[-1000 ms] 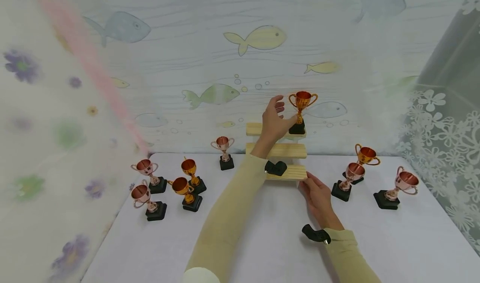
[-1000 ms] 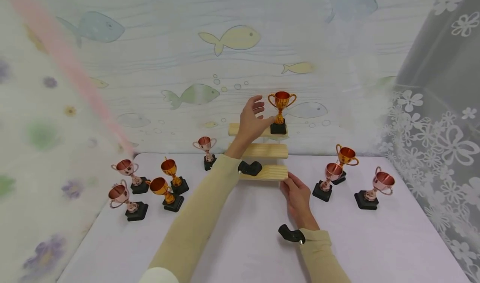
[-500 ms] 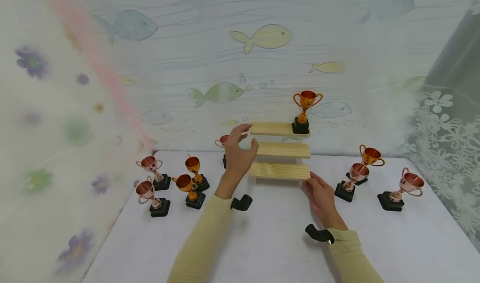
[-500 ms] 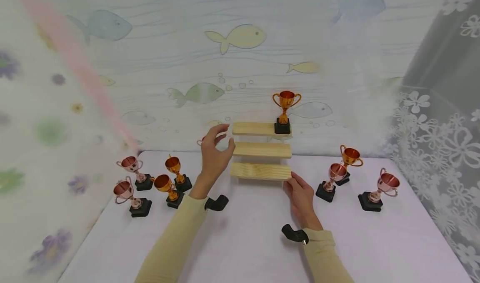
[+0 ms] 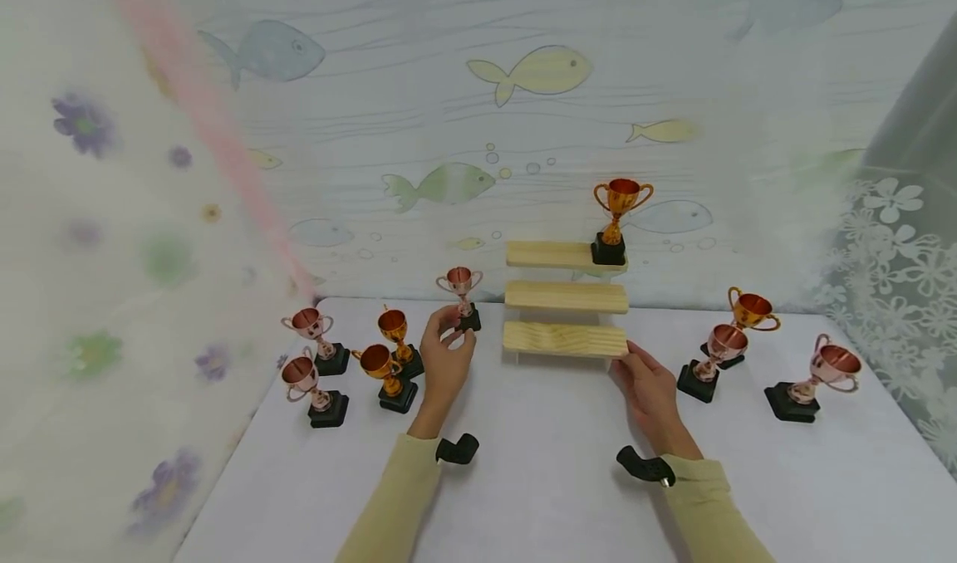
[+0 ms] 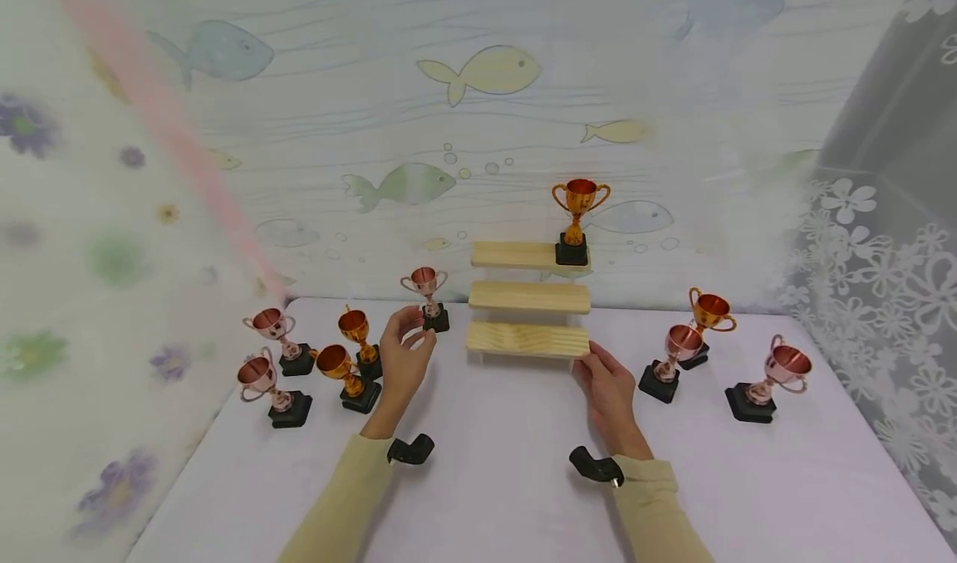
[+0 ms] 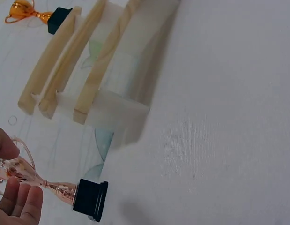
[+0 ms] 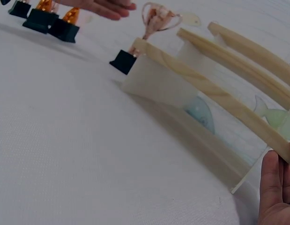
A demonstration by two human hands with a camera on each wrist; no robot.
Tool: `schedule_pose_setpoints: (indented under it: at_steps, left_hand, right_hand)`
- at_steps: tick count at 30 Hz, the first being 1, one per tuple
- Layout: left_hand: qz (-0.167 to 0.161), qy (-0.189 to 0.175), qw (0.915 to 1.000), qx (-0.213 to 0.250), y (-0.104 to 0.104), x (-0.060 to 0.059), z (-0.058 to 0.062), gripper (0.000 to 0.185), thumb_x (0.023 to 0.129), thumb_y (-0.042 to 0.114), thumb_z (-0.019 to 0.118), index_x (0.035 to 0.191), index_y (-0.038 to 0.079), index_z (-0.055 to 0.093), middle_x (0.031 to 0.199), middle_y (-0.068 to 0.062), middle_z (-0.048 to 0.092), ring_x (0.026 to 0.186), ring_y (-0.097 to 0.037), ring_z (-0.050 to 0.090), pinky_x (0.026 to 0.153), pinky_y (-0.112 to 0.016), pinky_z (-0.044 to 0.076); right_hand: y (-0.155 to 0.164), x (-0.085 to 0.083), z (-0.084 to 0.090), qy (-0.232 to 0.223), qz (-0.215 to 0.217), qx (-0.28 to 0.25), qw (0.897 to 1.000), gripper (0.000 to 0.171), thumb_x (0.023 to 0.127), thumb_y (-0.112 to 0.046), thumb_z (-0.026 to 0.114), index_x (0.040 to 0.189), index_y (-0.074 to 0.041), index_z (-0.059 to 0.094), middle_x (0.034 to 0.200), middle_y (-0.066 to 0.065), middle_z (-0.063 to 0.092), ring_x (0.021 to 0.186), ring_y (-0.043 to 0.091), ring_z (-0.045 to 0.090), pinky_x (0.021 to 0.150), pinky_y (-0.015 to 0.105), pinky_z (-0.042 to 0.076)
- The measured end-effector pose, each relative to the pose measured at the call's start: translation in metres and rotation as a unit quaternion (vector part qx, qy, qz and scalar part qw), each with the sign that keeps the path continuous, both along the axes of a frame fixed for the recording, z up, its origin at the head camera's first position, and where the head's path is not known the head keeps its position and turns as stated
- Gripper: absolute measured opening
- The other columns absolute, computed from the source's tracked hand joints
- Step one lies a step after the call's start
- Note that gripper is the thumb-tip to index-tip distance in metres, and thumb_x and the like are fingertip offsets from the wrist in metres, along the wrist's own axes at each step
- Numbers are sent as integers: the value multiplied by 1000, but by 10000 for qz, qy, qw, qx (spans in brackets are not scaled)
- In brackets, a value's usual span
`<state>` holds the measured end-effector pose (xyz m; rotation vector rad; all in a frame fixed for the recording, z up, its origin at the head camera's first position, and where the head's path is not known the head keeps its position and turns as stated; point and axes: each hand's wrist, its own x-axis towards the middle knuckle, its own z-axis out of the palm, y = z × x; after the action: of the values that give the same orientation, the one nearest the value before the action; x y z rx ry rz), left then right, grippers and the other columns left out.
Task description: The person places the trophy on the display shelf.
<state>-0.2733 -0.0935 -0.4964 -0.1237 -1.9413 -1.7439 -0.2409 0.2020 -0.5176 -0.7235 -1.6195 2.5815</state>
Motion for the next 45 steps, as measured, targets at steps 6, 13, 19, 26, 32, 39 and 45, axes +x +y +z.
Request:
schedule_pose_setpoints:
  at_steps: [6, 13, 19, 26, 32, 39, 45]
  left_hand:
    - [-59, -475, 9987, -187, -6, -10, -10, 64, 86, -2, 73, 143, -3, 44, 135, -31, 48, 125, -48, 50, 105, -55, 49]
    - [-194, -526, 9984, 71, -13, -28, -6, 78, 88, 2, 77, 153, 0, 35, 151, -26, 40, 137, -47, 41, 114, -59, 40]
    - [-157, -217, 9988, 415, -17, -44, 1, 76, 88, -1, 76, 153, 0, 37, 155, -23, 39, 140, -46, 40, 116, -62, 36]
    - [-326, -287, 9973, 596, -15, -53, 6, 73, 89, -2, 76, 152, -1, 39, 150, -22, 44, 137, -37, 47, 115, -56, 40]
    - [-289, -97, 9964, 787, -14, -60, 3, 70, 87, -1, 78, 148, -3, 45, 138, -23, 52, 129, -40, 54, 110, -58, 45]
    - [-218, -128, 9954, 920, -9, -48, 28, 62, 85, -10, 75, 139, -14, 47, 127, -35, 52, 121, -49, 54, 106, -65, 44]
    - [-398, -343, 9945, 902, -10, -50, 34, 59, 87, -8, 75, 138, -17, 47, 129, -34, 50, 122, -47, 54, 108, -58, 46]
  right_hand:
    - [2, 1, 0, 21, 11, -35, 10000, 52, 105, -10, 49, 156, -3, 37, 131, -1, 53, 106, 1, 61, 98, 13, 50]
    - [2, 1, 1, 55, -6, -108, 9999, 53, 105, -9, 48, 156, -3, 36, 127, -3, 54, 108, 1, 60, 100, 14, 50]
    - [0, 3, 1, -2, 51, -185, 9998, 53, 106, -10, 48, 157, -5, 35, 136, 0, 51, 114, 3, 59, 103, 16, 48]
    - [0, 3, 1, 30, 26, -208, 9998, 52, 105, -10, 49, 156, -4, 37, 132, -1, 53, 110, 2, 61, 101, 15, 50]
    - [1, 2, 1, 69, 66, -70, 9999, 53, 106, -11, 49, 156, -4, 36, 138, 2, 51, 115, 4, 59, 104, 16, 48]
    - [0, 1, 2, 76, 23, -3, 10000, 52, 105, -11, 49, 155, -3, 37, 133, 1, 53, 110, 3, 60, 102, 16, 50]
    - [-2, 1, 2, 107, -48, -22, 9999, 51, 105, -9, 49, 153, -1, 39, 122, -3, 57, 106, 2, 62, 99, 15, 51]
